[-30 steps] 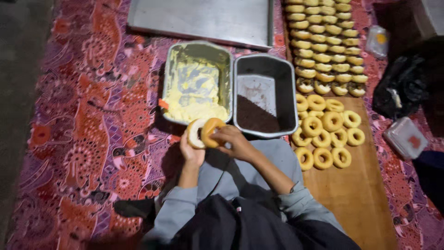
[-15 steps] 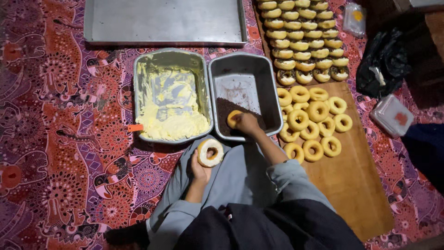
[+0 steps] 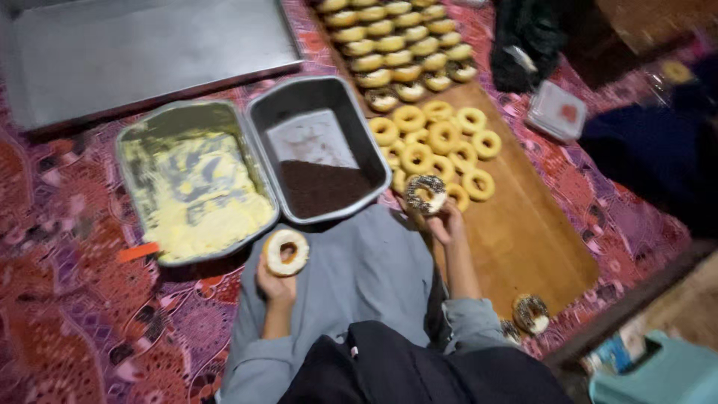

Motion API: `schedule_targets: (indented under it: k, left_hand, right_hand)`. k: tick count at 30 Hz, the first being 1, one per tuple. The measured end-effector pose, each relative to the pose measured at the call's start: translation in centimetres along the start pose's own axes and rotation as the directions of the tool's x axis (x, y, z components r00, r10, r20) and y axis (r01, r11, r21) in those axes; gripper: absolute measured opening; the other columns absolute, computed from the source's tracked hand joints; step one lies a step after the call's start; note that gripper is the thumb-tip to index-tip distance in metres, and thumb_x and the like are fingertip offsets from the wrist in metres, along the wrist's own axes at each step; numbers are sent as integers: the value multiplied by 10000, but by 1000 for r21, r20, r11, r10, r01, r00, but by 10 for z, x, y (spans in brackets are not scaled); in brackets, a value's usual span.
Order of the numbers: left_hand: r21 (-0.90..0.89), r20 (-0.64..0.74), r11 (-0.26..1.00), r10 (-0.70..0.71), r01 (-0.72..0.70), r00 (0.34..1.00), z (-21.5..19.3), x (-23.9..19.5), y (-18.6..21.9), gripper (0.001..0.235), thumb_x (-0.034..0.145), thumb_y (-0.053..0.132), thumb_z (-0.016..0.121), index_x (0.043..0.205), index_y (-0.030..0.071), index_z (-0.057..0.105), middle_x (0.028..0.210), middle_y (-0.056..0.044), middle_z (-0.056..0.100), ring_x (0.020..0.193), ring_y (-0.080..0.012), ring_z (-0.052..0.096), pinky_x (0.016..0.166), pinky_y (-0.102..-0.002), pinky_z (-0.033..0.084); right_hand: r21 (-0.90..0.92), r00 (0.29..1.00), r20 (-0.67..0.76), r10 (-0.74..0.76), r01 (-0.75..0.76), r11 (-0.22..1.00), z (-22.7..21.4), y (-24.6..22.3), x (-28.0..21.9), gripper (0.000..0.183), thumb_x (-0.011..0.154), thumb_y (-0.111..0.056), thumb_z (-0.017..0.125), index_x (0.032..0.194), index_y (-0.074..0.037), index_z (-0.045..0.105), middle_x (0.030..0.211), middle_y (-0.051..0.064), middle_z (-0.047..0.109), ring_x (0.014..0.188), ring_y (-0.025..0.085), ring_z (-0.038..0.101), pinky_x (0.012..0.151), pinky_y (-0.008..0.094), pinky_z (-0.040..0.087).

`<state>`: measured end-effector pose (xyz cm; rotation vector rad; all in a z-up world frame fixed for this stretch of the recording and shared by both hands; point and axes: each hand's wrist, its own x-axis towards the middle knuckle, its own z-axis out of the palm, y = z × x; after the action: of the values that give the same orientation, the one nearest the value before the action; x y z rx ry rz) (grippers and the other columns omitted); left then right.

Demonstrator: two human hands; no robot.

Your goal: The person sits on a patterned floor mat and decorates donuts by hand. They dip each donut into a yellow cream, then into a dark crumb topping, and place the finished donuts on a wooden board.

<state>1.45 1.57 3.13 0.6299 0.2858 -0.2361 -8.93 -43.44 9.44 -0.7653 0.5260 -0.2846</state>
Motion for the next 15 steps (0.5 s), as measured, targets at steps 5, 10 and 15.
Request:
schedule_targets:
  k: [5,10,15]
  left_hand:
    - [60,73,996,66,-71,995,12,-1,19,526,1074,385,396,1363,-8,596,1270,-155,678,1151,-286,660,1061,-467,528]
    - [75,120,992,89,-98,989,12,-2,34,522,1051,396,448,1327,1,647,1259,-136,686,1137,-261,657,1025,-404,546]
    - [-18,96,996,87,-85,992,13,0,35,440,1083,372,499,1251,7,677,1126,-99,661,1076,-240,630,1021,-399,552]
  right_hand:
    - [170,928,-279,-249,302,938,-120,-70,-83,353,947,-30,571,1283,-129,615,1139,94,697,919,233,672,635,330,527]
    - [50,693,-651,-310,446,894,-196,-125,-165,367,926,7,545,1264,-134,576,1145,108,685,958,266,683,728,379,567]
    - [61,564,-814,-138,320,946,-250,-140,-228,329,902,-77,508,1208,-147,607,1106,78,671,947,255,668,769,400,570]
